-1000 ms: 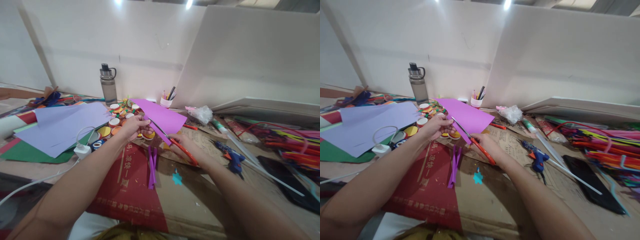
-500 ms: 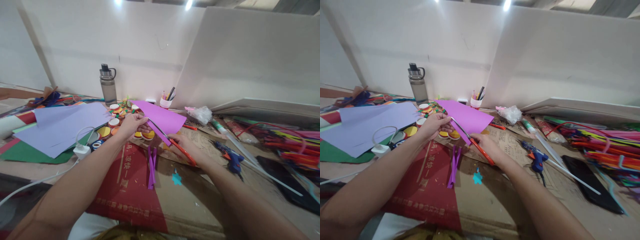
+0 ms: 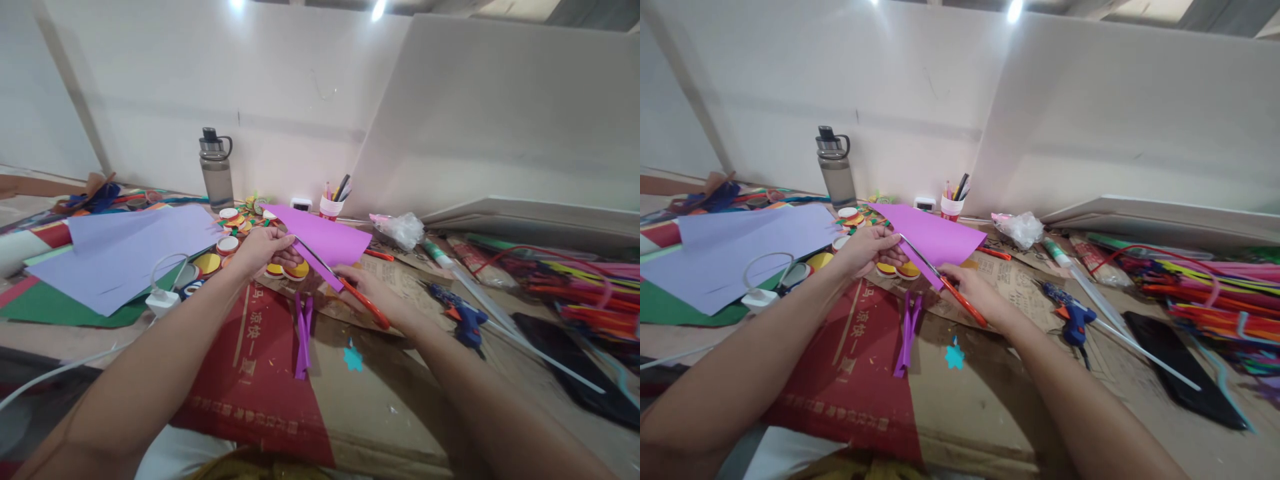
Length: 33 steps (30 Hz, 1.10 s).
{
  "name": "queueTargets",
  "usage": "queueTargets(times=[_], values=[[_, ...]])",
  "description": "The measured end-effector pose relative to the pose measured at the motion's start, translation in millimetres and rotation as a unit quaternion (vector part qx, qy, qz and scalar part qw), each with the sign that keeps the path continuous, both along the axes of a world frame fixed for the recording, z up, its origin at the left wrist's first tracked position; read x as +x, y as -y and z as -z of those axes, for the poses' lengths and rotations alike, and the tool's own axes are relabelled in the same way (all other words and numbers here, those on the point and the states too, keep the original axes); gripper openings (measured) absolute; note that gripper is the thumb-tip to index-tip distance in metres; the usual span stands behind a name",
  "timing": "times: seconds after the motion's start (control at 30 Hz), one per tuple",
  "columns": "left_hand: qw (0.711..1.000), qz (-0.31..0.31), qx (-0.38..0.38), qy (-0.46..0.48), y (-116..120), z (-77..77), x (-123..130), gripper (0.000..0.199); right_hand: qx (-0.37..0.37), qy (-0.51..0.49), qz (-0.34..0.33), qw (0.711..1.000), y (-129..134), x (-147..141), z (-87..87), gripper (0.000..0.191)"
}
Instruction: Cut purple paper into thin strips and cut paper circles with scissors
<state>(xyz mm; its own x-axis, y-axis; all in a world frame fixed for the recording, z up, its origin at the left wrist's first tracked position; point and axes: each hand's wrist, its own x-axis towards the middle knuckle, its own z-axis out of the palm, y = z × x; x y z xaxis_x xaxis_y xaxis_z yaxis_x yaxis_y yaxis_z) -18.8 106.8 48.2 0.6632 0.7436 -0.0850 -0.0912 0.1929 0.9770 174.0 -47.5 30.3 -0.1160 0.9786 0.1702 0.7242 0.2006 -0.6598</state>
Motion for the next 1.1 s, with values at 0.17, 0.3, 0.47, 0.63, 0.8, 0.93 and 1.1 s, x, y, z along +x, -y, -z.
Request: queueTargets(times=[0.17,0.3,0.47,0.63,0.8,0.93,1.1], values=[[1.000,-0.018,0.000,-0.007,2.6,-6.0,-0.2,0.021,-0.044,-0.036,-0.018,0.998,0.1,-0.9,-7.6,0.020],[1.000,-0.018,-0.002,-0.018,3.4,-6.8,0.7,0.020,-0.108,-0.101,-0.046,0.988,1.9,0.9,-6.5,0.021],[1.000,-0.013,-0.004,-0.025,1.7,-3.7,0.9,0.021,-0.122,-0.117,-0.061,0.984,3.1,1.5,-4.3,0.020],[0.999,-0.015,-0.011,-0.025,1.6,-6.2,0.1,0.021,-0.080,-0.082,-0.053,0.992,1.1,-1.2,-5.4,0.020],[0.999,-0.013,-0.009,-0.029,0.7,-4.4,0.7,0.020,-0.064,-0.024,-0.075,0.995,-0.6,1.1,-3.6,0.012],[0.999,0.002,-0.002,-0.039,-1.6,-0.9,0.7,0.020,-0.049,-0.013,-0.087,0.995,-1.5,2.5,-3.0,0.016],[0.999,0.012,-0.007,-0.030,-2.4,-0.7,-0.8,0.020,-0.023,-0.004,-0.076,0.997,-4.0,-1.0,-1.7,0.021]])
